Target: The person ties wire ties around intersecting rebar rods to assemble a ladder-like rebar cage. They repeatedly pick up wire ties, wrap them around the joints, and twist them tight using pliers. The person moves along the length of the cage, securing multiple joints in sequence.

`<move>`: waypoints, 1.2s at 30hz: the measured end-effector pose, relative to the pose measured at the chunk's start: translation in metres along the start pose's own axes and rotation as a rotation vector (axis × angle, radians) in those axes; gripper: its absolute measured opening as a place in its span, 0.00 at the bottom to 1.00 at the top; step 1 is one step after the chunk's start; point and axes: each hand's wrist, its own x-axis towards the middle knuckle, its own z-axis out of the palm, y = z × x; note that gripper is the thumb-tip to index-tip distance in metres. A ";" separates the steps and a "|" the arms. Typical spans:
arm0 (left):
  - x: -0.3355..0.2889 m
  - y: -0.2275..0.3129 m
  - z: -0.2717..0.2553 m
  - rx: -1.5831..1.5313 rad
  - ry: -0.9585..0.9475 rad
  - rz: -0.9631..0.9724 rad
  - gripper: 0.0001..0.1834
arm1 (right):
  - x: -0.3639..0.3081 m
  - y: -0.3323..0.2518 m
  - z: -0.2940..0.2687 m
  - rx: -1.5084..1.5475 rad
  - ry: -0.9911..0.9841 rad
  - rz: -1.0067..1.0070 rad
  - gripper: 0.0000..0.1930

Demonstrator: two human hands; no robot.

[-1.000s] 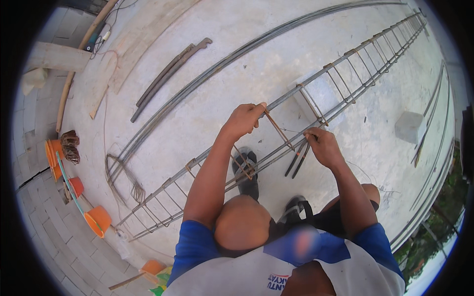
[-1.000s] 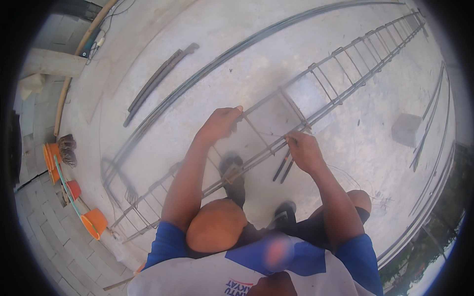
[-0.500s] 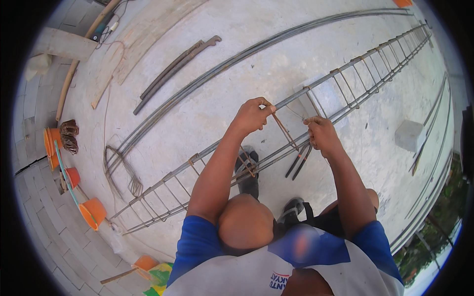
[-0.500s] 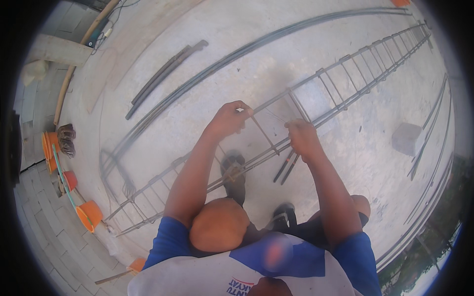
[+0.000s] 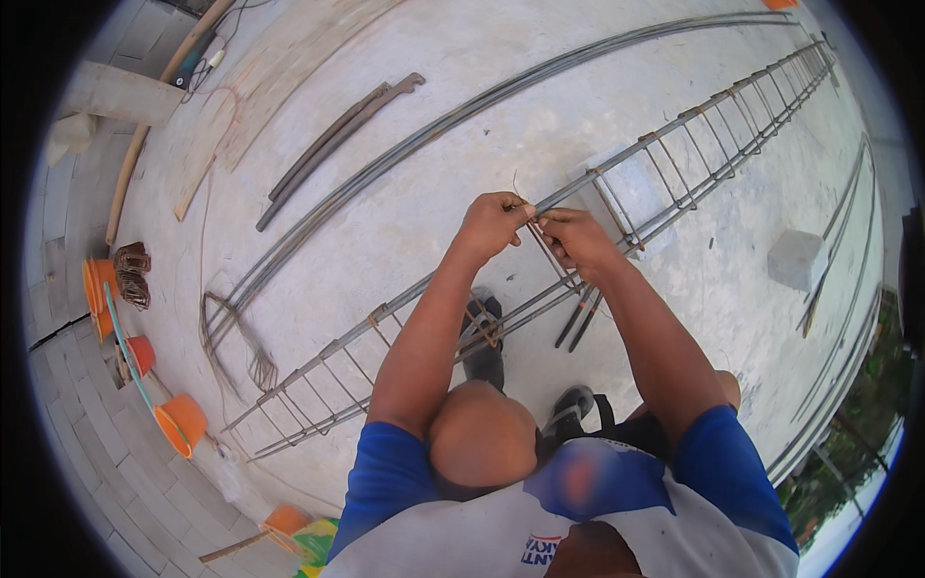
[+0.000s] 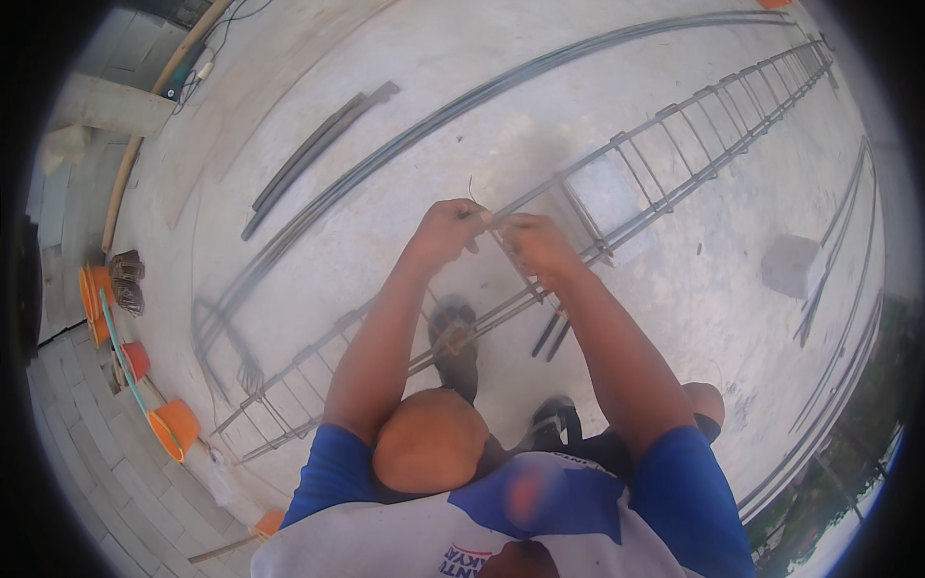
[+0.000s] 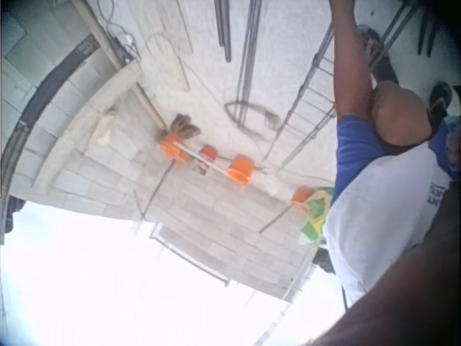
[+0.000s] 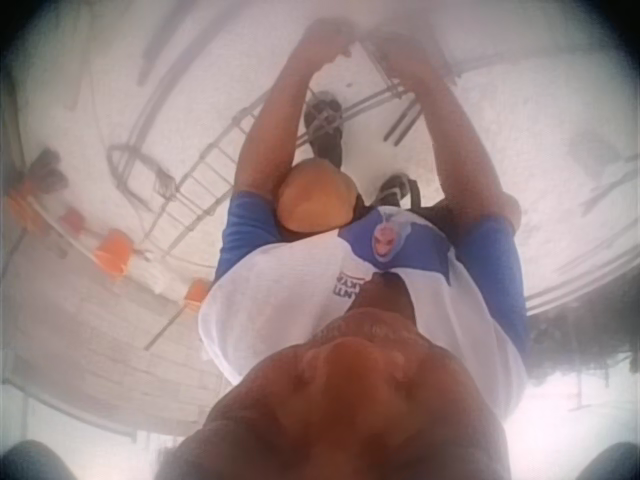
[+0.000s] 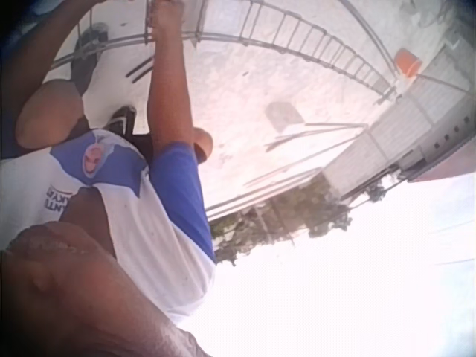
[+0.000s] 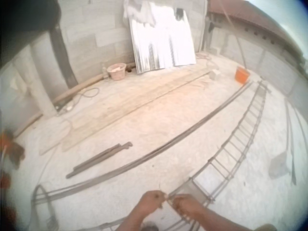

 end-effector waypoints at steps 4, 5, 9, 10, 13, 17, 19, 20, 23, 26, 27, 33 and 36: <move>0.000 0.008 -0.002 -0.017 -0.039 -0.039 0.15 | 0.003 0.000 0.006 -0.123 0.102 -0.041 0.09; 0.000 0.008 -0.001 -0.021 -0.034 -0.028 0.15 | 0.003 0.000 0.006 -0.167 0.136 -0.055 0.09; 0.003 0.006 -0.001 -0.055 -0.035 -0.022 0.13 | -0.002 -0.001 0.007 -0.170 0.129 -0.076 0.09; 0.003 0.007 -0.001 -0.063 -0.040 -0.030 0.12 | 0.000 0.001 0.006 -0.150 0.117 -0.106 0.08; 0.001 0.012 -0.002 -0.089 -0.048 -0.088 0.12 | -0.003 -0.005 0.005 -0.062 0.062 -0.117 0.06; 0.000 0.013 0.000 -0.103 -0.025 -0.049 0.12 | 0.002 -0.002 0.004 0.010 0.036 -0.091 0.06; 0.000 0.009 0.002 -0.070 -0.005 -0.012 0.14 | 0.001 -0.003 0.004 -0.039 0.036 -0.095 0.08; 0.000 0.008 0.003 -0.069 0.009 -0.001 0.14 | 0.000 -0.003 0.004 -0.064 0.036 -0.096 0.09; 0.000 0.001 0.008 -0.085 0.067 0.054 0.12 | -0.007 -0.004 0.005 -0.153 0.051 -0.118 0.12; 0.000 -0.004 0.012 -0.093 0.129 0.122 0.11 | -0.008 -0.007 0.003 -0.214 0.019 -0.146 0.16; 0.000 -0.004 0.012 -0.082 0.134 0.121 0.11 | -0.007 -0.007 0.002 -0.269 0.041 -0.167 0.16; -0.003 0.003 0.015 -0.038 0.160 0.124 0.13 | 0.002 0.000 0.008 -0.588 0.197 -0.375 0.16; -0.005 0.008 0.015 -0.071 0.206 0.095 0.15 | -0.007 0.001 0.023 -0.801 0.275 -0.484 0.13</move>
